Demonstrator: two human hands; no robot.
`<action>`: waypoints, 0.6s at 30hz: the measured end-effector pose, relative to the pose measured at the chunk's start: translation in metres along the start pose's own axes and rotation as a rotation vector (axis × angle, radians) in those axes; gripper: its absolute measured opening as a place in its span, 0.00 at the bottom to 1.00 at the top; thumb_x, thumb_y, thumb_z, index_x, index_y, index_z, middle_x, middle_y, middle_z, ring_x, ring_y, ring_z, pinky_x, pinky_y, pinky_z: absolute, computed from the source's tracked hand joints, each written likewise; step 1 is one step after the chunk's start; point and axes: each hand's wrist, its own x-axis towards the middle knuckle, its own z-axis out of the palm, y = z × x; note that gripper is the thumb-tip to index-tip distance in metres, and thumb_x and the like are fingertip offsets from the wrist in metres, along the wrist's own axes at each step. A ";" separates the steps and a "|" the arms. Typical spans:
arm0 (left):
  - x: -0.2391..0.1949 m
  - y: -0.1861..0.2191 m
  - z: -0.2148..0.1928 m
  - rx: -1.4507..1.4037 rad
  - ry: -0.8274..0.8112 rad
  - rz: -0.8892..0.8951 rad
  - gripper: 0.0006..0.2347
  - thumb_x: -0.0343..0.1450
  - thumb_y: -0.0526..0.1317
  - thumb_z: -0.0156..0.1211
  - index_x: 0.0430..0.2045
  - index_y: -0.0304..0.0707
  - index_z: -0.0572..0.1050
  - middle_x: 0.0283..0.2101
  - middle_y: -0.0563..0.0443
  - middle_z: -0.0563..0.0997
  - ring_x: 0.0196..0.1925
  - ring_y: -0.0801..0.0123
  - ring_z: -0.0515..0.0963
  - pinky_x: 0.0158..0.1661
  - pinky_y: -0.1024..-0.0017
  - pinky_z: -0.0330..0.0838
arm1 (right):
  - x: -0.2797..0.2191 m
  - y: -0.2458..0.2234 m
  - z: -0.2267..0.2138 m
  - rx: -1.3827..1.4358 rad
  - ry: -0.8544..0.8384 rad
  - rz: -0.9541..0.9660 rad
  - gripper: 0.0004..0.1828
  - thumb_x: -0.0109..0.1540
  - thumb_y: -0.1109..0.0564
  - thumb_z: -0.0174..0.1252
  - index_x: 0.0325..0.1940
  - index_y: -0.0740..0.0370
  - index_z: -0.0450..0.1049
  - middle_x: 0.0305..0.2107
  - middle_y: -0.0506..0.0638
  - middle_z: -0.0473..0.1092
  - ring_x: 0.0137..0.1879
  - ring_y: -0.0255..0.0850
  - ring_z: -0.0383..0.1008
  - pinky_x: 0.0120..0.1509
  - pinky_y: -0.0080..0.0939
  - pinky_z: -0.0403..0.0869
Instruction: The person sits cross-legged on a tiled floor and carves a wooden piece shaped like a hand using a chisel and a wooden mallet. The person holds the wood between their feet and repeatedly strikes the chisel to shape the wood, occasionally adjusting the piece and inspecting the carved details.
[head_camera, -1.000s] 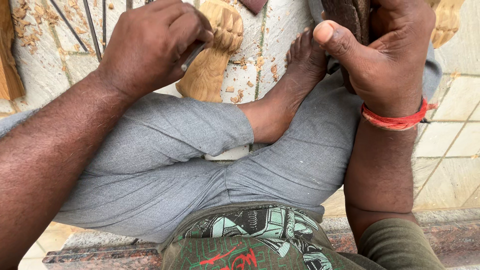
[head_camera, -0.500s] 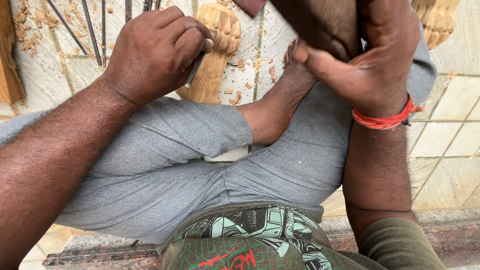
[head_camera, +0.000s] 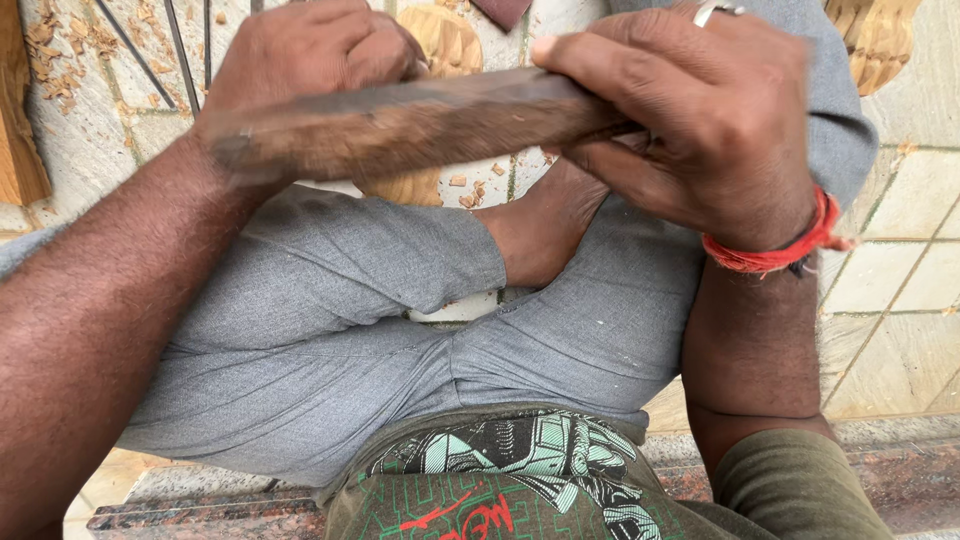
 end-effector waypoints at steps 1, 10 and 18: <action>0.000 -0.001 0.000 0.005 -0.055 -0.032 0.10 0.84 0.44 0.57 0.35 0.42 0.73 0.32 0.54 0.76 0.37 0.72 0.79 0.38 0.71 0.77 | 0.004 -0.003 -0.003 -0.050 -0.006 -0.019 0.25 0.59 0.59 0.75 0.59 0.64 0.76 0.45 0.52 0.76 0.45 0.43 0.78 0.46 0.39 0.72; 0.005 -0.001 -0.009 -0.033 0.016 0.051 0.09 0.84 0.41 0.60 0.36 0.40 0.70 0.33 0.55 0.74 0.38 0.71 0.76 0.41 0.69 0.74 | 0.012 -0.006 -0.014 -0.086 -0.008 -0.052 0.26 0.60 0.58 0.77 0.60 0.64 0.77 0.46 0.51 0.77 0.47 0.43 0.77 0.48 0.41 0.73; 0.014 -0.001 -0.005 -0.030 0.045 0.050 0.10 0.77 0.41 0.64 0.29 0.39 0.71 0.33 0.53 0.74 0.39 0.68 0.78 0.40 0.70 0.74 | -0.001 0.008 -0.011 0.077 0.006 -0.007 0.27 0.61 0.59 0.73 0.63 0.66 0.75 0.48 0.52 0.75 0.49 0.42 0.77 0.52 0.40 0.72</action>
